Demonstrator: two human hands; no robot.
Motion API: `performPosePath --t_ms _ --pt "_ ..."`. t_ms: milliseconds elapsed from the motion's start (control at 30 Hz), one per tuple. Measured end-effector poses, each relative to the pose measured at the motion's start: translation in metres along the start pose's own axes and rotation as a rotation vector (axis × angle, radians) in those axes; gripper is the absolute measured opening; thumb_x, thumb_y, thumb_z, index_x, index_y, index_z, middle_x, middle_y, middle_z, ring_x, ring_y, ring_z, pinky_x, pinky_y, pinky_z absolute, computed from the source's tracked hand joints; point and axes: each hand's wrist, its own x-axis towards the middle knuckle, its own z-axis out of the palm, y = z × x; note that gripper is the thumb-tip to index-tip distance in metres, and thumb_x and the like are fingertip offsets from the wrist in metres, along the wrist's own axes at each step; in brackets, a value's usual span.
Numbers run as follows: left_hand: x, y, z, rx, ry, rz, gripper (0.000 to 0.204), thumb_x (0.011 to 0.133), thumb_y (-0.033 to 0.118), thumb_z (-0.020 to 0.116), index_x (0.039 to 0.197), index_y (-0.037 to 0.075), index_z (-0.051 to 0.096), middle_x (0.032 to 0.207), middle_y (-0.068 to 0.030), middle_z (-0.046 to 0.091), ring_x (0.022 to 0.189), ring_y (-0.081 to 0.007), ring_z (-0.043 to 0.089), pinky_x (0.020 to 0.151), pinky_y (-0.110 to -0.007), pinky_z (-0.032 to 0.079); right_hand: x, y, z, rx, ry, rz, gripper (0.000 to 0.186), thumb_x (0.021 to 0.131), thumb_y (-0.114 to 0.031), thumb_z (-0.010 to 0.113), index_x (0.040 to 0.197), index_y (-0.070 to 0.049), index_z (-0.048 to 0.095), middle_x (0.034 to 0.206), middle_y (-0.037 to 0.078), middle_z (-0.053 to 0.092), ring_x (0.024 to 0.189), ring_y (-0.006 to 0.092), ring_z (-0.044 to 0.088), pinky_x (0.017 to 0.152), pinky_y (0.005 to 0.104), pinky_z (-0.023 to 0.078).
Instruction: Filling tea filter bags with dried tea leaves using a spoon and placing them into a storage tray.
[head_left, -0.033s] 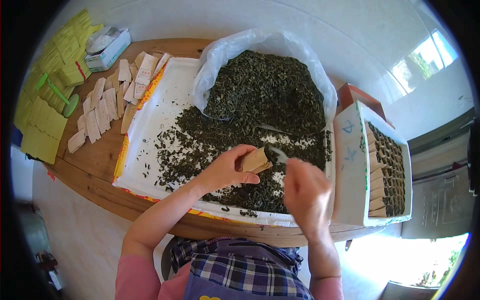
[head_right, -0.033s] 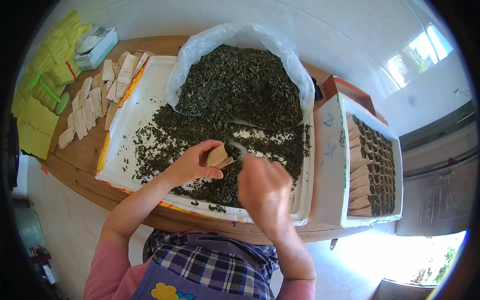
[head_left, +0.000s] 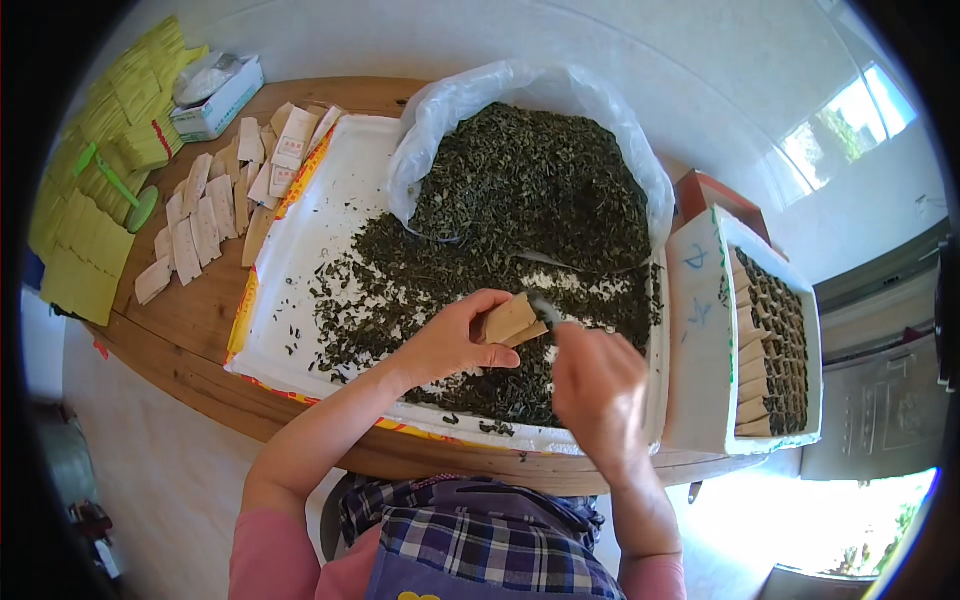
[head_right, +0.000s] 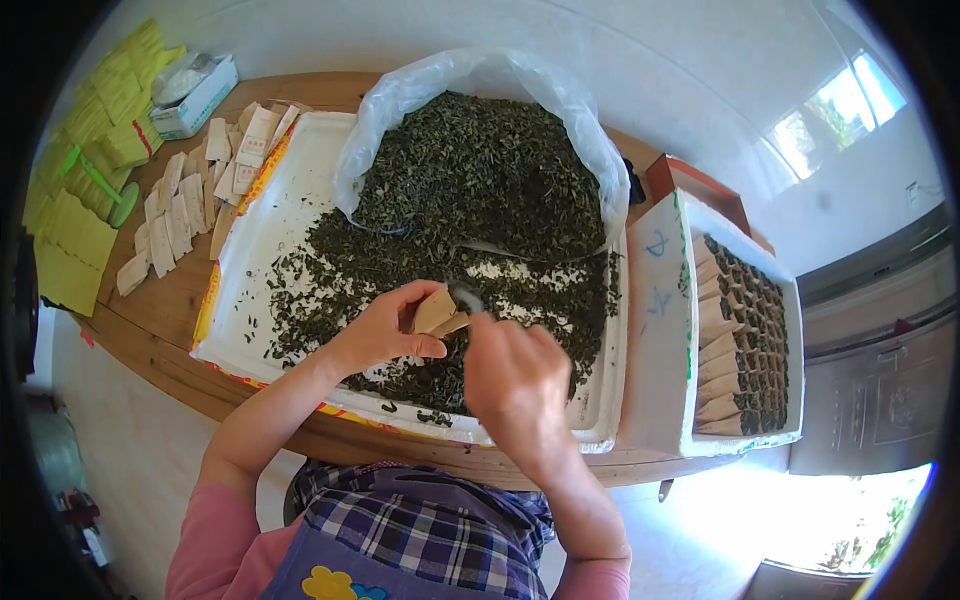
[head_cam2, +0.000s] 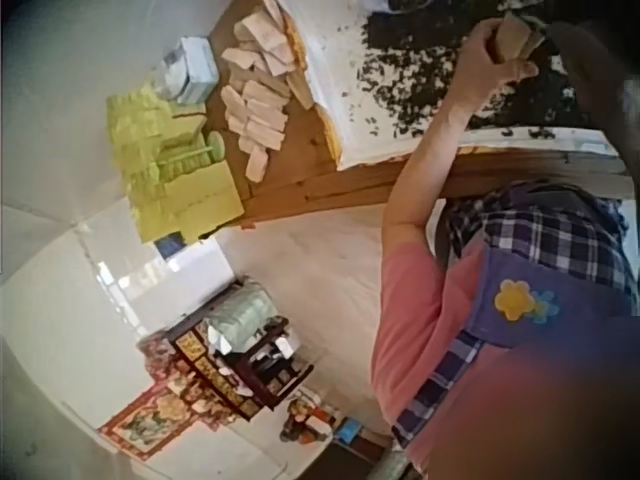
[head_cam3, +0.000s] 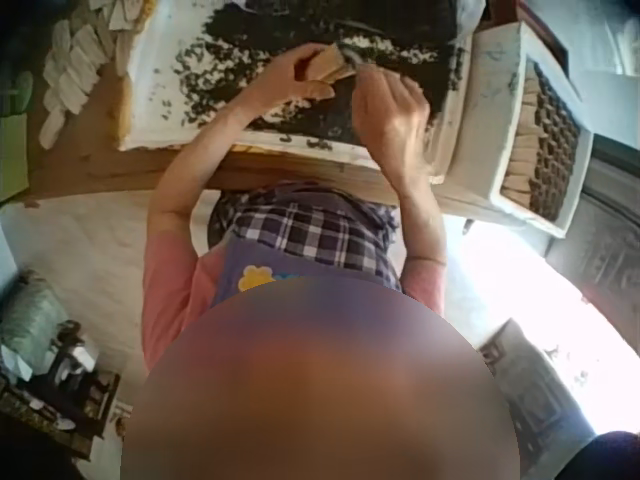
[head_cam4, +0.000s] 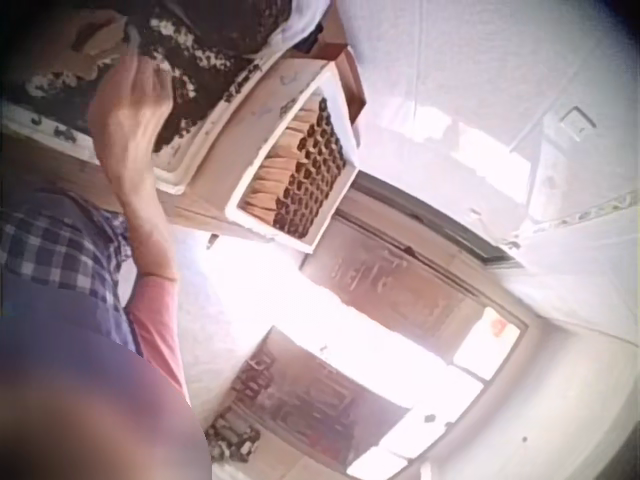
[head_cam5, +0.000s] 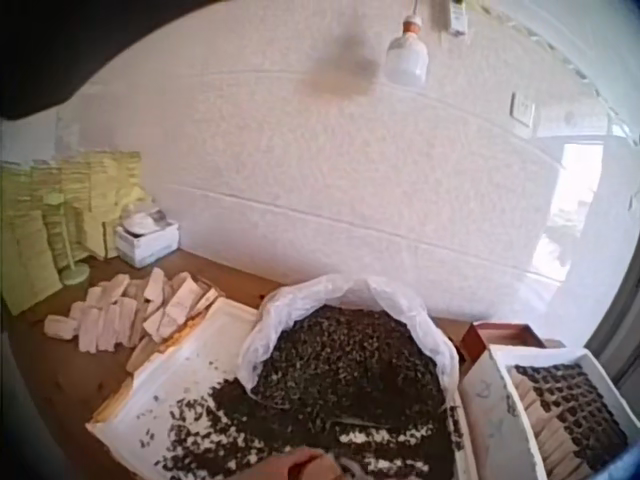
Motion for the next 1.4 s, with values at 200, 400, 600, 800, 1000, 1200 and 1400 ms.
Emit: performPosePath --t_ms 200,400,600,800,1000,1200,1400 --pt "-0.006 0.000 -0.009 -0.038 0.025 0.029 0.072 0.073 0.014 0.086 0.134 0.006 0.049 0.117 -0.0027 0.058 0.110 -0.0127 0.055 0.093 -0.029 0.047 0.009 -0.008 -0.009 -0.017 0.138 0.011 0.019 0.075 0.012 0.064 0.091 0.003 0.065 0.067 0.012 0.060 0.056 0.0258 0.057 0.053 0.0339 0.046" --pt "0.002 -0.002 -0.014 0.084 0.035 0.063 0.065 0.072 0.012 0.086 0.128 0.005 0.053 0.114 -0.0026 0.058 0.108 -0.0145 0.056 0.093 -0.029 0.046 -0.003 0.007 0.007 0.044 0.093 0.059 0.013 0.082 0.007 0.066 0.092 0.001 0.069 0.068 0.009 0.065 0.055 0.0141 0.060 0.049 0.0285 0.045" --pt "0.001 0.006 -0.048 0.868 0.278 0.313 0.062 0.063 0.010 0.086 0.117 0.001 0.056 0.109 -0.0137 0.055 0.103 -0.0306 0.057 0.090 -0.037 0.047 -0.036 0.064 0.011 -0.012 0.143 0.439 0.009 0.090 -0.003 0.063 0.097 -0.002 0.068 0.066 0.011 0.065 0.057 0.0132 0.062 0.052 0.0289 0.047" --pt "0.011 0.013 -0.066 1.357 0.377 0.246 0.059 0.062 0.011 0.085 0.112 -0.001 0.056 0.111 -0.0137 0.051 0.104 -0.0329 0.054 0.090 -0.041 0.047 -0.047 0.078 0.046 -0.129 0.132 0.430 0.006 0.090 -0.003 0.059 0.092 -0.001 0.065 0.068 0.019 0.062 0.059 0.0333 0.063 0.054 0.0389 0.048" --pt "0.021 0.008 -0.057 1.331 0.266 0.216 0.056 0.063 0.013 0.085 0.108 -0.002 0.058 0.108 -0.0144 0.052 0.103 -0.0337 0.054 0.088 -0.042 0.048 -0.030 0.065 0.079 0.073 0.099 0.440 0.009 0.090 -0.003 0.058 0.094 0.001 0.066 0.062 0.016 0.060 0.052 0.0231 0.061 0.050 0.0352 0.046" --pt "0.022 -0.001 -0.042 1.232 0.236 0.231 0.057 0.063 0.015 0.086 0.110 -0.003 0.057 0.108 -0.0150 0.053 0.103 -0.0343 0.054 0.088 -0.043 0.048 -0.008 0.054 0.078 0.638 0.030 0.873 0.014 0.092 -0.007 0.058 0.094 0.004 0.067 0.060 0.005 0.060 0.045 0.0090 0.054 0.042 0.0241 0.040" --pt "0.018 0.005 -0.033 0.962 0.242 0.209 0.063 0.067 0.017 0.085 0.119 -0.003 0.055 0.109 -0.0144 0.053 0.103 -0.0320 0.055 0.089 -0.039 0.047 -0.015 0.046 0.068 0.473 0.114 0.683 0.013 0.092 -0.006 0.059 0.095 0.003 0.067 0.060 0.004 0.060 0.046 0.0065 0.052 0.042 0.0230 0.039"
